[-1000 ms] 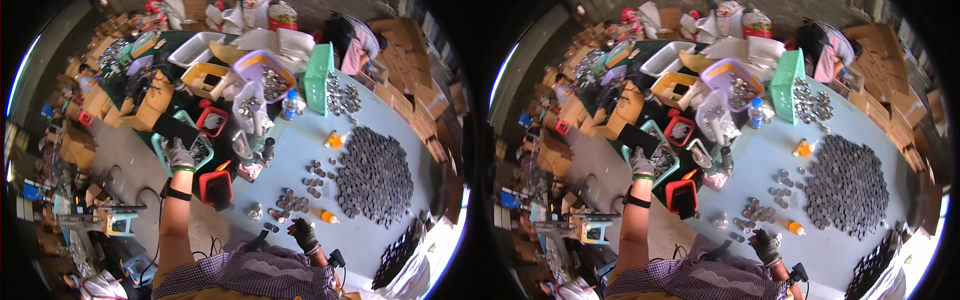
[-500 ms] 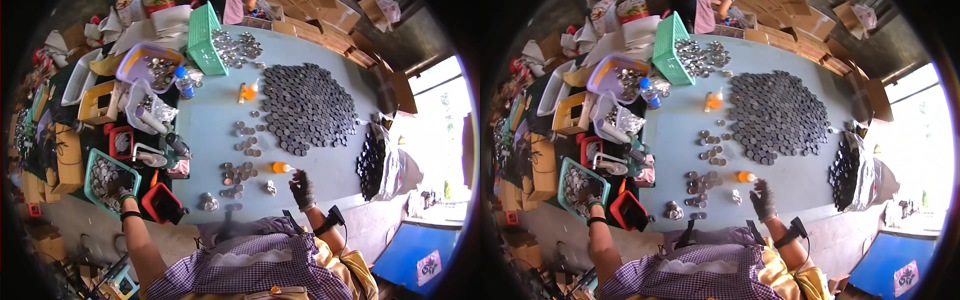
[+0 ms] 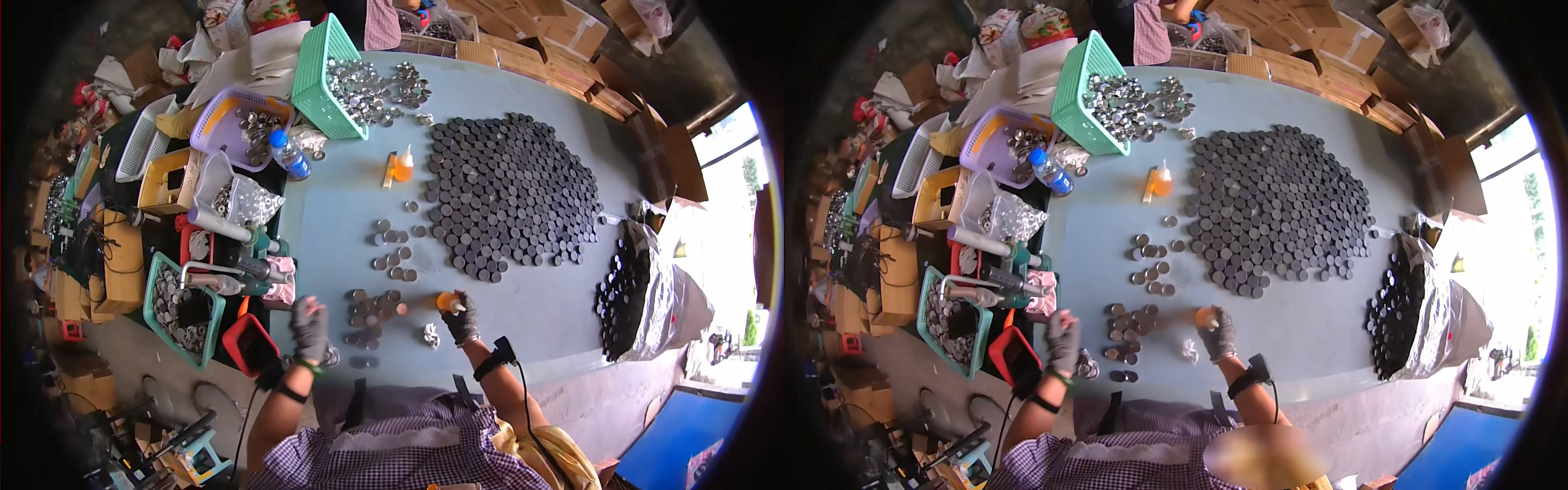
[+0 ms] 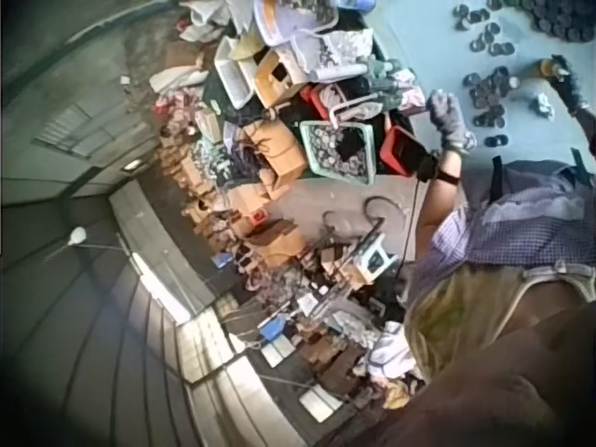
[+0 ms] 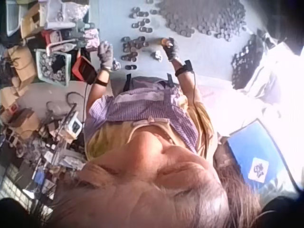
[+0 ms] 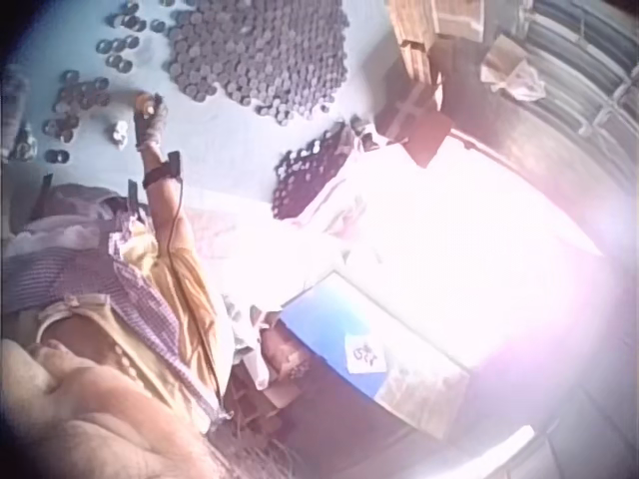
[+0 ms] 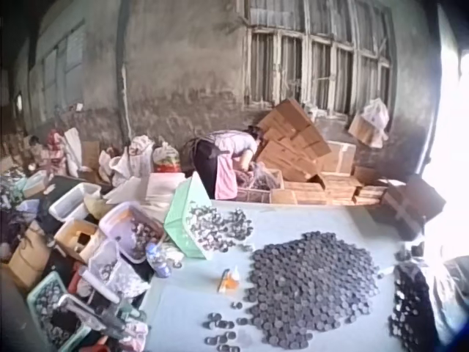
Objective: Applying adhesive to circular discs and placing them into metal casings.
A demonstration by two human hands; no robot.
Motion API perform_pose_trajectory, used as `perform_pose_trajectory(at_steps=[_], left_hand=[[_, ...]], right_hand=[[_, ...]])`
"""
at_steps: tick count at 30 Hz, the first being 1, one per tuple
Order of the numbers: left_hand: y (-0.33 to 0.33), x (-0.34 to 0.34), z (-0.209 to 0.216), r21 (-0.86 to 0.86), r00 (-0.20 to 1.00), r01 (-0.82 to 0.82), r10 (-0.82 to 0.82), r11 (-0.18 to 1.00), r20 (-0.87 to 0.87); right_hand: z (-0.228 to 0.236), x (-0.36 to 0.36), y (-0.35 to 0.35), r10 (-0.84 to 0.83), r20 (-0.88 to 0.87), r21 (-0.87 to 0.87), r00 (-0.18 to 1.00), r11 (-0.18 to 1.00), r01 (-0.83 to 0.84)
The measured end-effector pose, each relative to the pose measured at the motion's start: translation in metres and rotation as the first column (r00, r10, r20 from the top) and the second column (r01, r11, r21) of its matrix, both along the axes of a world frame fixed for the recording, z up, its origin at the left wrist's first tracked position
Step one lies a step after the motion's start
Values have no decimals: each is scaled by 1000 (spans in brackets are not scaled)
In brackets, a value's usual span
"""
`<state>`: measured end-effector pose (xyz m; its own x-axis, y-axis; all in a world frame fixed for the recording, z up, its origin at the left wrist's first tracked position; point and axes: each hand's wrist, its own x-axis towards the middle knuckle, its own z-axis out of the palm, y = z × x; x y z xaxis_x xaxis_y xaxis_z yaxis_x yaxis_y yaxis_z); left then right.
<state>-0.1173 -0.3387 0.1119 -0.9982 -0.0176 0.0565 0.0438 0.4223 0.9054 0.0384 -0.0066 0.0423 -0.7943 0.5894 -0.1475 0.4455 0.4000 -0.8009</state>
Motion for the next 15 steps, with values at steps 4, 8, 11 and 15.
perform_pose_trajectory(at_steps=[4, 8, 11, 15], left_hand=[[143, -48, -19, -401, 898, 134, -282, 906, -337], [230, -98, -62, -540, 968, 149, -233, 828, -90], [264, -108, -87, -686, 989, 100, -145, 721, -9], [301, -63, -91, -672, 917, 400, -280, 623, 285]], right_hand=[[8, 18, 43, 22, -14, -247, 1000, 969, -25], [21, 80, 132, -142, 33, -308, 989, 940, 145], [9, 144, 221, -231, -27, 107, 973, 967, 233], [6, 212, 326, -571, -24, -136, 821, 815, 563]])
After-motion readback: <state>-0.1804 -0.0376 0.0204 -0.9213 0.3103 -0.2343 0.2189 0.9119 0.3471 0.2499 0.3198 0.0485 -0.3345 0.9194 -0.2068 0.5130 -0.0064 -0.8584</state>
